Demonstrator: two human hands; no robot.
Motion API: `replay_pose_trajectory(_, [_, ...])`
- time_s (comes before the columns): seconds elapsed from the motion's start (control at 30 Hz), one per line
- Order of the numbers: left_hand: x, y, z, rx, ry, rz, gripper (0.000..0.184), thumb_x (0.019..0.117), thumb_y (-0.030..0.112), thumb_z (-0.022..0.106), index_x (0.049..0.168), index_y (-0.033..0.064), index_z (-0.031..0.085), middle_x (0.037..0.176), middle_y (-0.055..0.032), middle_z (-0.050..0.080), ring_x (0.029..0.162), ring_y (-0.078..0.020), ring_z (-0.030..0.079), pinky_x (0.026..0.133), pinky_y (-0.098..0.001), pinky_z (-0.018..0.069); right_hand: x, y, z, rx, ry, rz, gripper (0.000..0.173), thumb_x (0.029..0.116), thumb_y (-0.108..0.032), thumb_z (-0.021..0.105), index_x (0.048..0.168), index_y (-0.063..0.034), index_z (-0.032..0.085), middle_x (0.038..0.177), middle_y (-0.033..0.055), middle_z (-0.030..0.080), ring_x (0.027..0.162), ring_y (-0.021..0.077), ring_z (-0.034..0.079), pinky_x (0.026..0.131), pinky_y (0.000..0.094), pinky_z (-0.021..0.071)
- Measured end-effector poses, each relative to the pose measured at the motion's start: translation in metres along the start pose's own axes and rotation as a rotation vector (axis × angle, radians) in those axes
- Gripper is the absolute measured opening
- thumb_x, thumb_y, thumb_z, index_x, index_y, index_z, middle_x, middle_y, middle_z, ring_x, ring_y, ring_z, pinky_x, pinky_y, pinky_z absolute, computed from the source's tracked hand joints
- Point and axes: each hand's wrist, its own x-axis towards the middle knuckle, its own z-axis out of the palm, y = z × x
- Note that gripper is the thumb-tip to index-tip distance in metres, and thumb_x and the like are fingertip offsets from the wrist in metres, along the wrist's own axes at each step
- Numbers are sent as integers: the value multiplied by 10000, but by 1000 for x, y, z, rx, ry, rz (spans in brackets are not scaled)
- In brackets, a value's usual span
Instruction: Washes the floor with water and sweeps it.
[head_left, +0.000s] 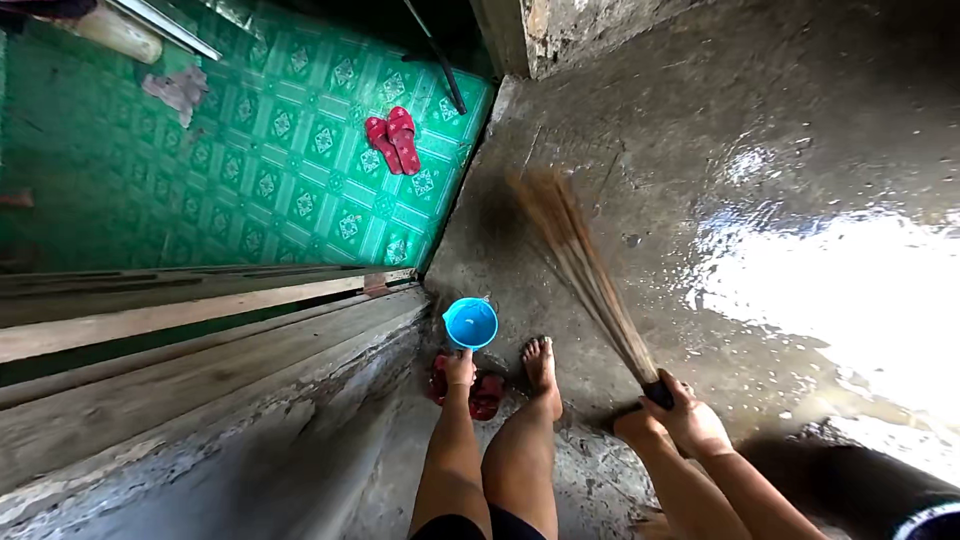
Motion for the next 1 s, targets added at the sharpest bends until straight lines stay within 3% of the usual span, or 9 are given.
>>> replay_pose_trajectory(0.1, [-3,-2,1,-27,28,14,382,1103,344,489,1147,-9,627,617,-73,578,456,-153,524,456,-311,474,8,-40,-5,-192,-143,-96,771,934,-588,656,1611,-382,348,1357,168,668,1180,456,654,994,693,474])
replay_pose_trajectory(0.17, [-3,-1,1,-29,50,17,379,1107,337,480,1129,-14,623,622,-75,580,459,-154,527,457,-312,476,38,-71,-7,-254,-178,-190,736,961,-528,643,1609,-326,359,1353,194,651,1101,451,683,906,679,525])
replay_pose_trajectory(0.23, [-5,3,1,-12,56,15,379,1109,335,473,1110,-15,620,632,-74,582,467,-153,522,466,-311,472,77,-85,-12,-261,-153,-190,707,948,-485,665,1579,-289,413,1315,225,660,1109,472,671,888,686,524])
replay_pose_trajectory(0.3, [-3,10,2,22,67,31,378,1104,337,476,1093,-9,629,643,-73,593,474,-153,531,472,-314,479,114,-80,-26,-225,-103,-125,698,930,-487,678,1560,-297,444,1286,237,677,1141,485,659,907,701,510])
replay_pose_trajectory(0.43, [2,41,10,181,44,54,413,1108,382,448,1224,26,624,758,-94,631,576,-181,583,569,-355,519,149,-42,-57,71,30,63,692,926,-530,695,1544,-307,476,1293,236,678,1198,470,638,965,706,479])
replay_pose_trajectory(0.57, [-3,92,29,323,39,83,446,1104,387,432,1303,32,614,945,-158,691,749,-258,680,707,-440,575,120,-27,-58,513,248,90,747,928,-455,737,1569,-197,454,1260,237,685,1149,431,661,966,678,485])
replay_pose_trajectory(0.63, [-12,119,42,347,32,113,451,1103,379,429,1306,21,613,991,-176,696,796,-277,694,737,-456,582,93,-17,-52,573,310,46,757,920,-427,754,1566,-170,455,1220,249,696,1100,437,679,945,683,493])
replay_pose_trajectory(0.77, [-34,187,67,408,-4,181,452,1110,358,417,1287,-7,616,1074,-202,695,883,-290,707,814,-457,579,60,8,-46,376,271,28,749,930,-465,736,1580,-244,439,1147,271,714,1039,490,689,877,725,496])
replay_pose_trajectory(1.0, [-64,299,106,483,7,307,462,1105,348,418,1268,-27,633,1256,-263,652,1098,-396,681,927,-581,555,42,27,-38,184,174,79,778,928,-540,715,1599,-295,410,1149,256,726,1032,481,702,871,708,513])
